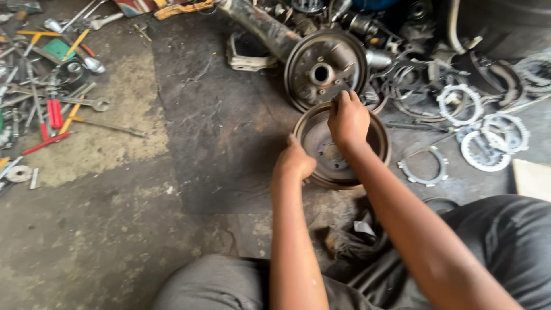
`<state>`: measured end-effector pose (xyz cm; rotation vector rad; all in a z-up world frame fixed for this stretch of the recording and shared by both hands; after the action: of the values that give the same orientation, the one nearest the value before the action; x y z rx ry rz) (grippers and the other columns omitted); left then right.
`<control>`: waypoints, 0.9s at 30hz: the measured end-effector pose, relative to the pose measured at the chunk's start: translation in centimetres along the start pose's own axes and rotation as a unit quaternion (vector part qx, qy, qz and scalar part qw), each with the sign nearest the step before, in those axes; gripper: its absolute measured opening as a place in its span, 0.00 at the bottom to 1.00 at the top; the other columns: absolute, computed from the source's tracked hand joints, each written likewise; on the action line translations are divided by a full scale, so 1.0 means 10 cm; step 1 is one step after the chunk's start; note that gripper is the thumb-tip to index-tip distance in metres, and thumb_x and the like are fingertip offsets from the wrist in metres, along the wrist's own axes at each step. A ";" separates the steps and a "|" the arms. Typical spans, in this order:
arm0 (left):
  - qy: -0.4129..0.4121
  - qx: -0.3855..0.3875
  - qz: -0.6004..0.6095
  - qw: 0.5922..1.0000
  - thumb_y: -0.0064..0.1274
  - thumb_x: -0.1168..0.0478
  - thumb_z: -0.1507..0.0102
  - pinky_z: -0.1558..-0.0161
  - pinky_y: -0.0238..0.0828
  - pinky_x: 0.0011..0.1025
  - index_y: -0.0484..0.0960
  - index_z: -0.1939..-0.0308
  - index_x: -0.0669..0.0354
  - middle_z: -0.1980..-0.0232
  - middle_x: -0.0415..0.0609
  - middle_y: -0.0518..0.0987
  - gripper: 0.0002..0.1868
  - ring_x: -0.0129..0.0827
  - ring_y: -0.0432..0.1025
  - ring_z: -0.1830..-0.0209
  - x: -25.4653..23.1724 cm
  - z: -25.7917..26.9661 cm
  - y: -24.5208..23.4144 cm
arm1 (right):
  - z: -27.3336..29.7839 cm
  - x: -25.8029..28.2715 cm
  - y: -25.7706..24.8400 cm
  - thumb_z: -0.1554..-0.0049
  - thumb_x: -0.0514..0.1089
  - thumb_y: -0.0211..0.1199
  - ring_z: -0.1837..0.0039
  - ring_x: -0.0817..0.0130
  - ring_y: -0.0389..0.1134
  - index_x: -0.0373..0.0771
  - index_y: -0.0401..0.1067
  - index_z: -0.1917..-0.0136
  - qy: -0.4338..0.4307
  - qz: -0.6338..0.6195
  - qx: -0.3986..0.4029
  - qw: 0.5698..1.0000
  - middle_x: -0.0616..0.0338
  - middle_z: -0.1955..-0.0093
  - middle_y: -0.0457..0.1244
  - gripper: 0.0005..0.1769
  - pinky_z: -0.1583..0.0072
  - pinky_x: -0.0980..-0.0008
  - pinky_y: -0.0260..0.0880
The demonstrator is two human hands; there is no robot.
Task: The person sits on the floor and cleans a circular metal mechanical part by hand, then uses a dark cloth to wipe its inner and outer surfaces. The person repeatedly turns the part over and scrubs it with their fingers and the cloth.
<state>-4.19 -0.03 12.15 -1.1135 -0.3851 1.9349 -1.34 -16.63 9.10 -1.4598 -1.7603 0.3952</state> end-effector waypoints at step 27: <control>0.046 -0.070 0.003 0.997 0.54 0.61 0.43 0.44 0.72 0.45 0.50 0.23 0.52 0.42 0.63 0.79 0.46 0.53 0.75 0.43 0.03 -0.30 0.13 | 0.19 0.25 0.08 0.46 0.40 0.69 0.53 0.44 0.68 0.38 0.74 0.57 0.027 -0.042 0.031 0.998 0.47 0.54 0.66 0.06 0.53 0.50 0.68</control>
<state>-2.47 -0.98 9.57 -1.2905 -0.4717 1.8771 -2.28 -13.66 8.29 -1.3363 -1.7443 0.3600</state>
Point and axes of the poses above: each hand's wrist, its own z-axis away from the middle knuckle, its own y-axis out of the palm, x = y × z, the point moved 2 cm from there along -z, towards the middle knuckle
